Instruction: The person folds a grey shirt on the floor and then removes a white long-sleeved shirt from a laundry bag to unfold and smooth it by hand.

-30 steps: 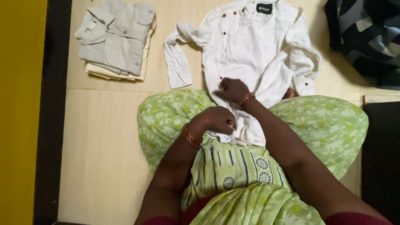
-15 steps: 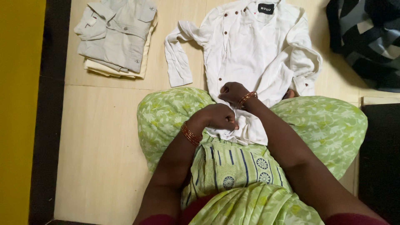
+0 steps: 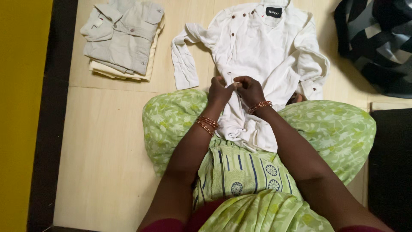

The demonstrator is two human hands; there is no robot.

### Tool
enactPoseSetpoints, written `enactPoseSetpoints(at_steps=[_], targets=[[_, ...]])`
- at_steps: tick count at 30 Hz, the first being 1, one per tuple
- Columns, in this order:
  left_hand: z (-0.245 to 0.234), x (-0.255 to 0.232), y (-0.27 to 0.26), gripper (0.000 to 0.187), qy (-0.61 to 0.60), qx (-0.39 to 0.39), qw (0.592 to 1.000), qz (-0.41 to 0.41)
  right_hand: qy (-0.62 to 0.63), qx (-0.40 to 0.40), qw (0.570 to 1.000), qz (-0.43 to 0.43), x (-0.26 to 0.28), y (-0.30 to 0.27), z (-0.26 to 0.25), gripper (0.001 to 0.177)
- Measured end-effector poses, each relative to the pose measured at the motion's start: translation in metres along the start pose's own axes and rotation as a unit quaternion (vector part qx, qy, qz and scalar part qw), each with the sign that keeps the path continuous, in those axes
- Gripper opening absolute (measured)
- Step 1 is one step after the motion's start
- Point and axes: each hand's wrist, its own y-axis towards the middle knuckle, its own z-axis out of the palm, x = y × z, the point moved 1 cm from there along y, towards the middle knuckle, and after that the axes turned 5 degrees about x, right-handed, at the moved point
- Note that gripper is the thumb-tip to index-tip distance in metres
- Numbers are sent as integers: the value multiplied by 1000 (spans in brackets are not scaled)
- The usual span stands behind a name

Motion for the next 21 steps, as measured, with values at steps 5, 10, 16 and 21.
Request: enactPoseSetpoints(at_steps=[5,10,16,21], targets=[[6,15,6,41,-57,-88,986,132,-31,-23,999,-19,5,-2,1,23],[0,8,1,30,-94,-91,986,102,-118,-71,990,-27,14,-8,3,16],[-5,-2,-6,23,-111,-89,987,76,-221,-35,965,-139,38,-31,8,41],[-7,-1,-6,24,-85,-117,984,101,-194,-69,969,-140,18,-19,-6,34]])
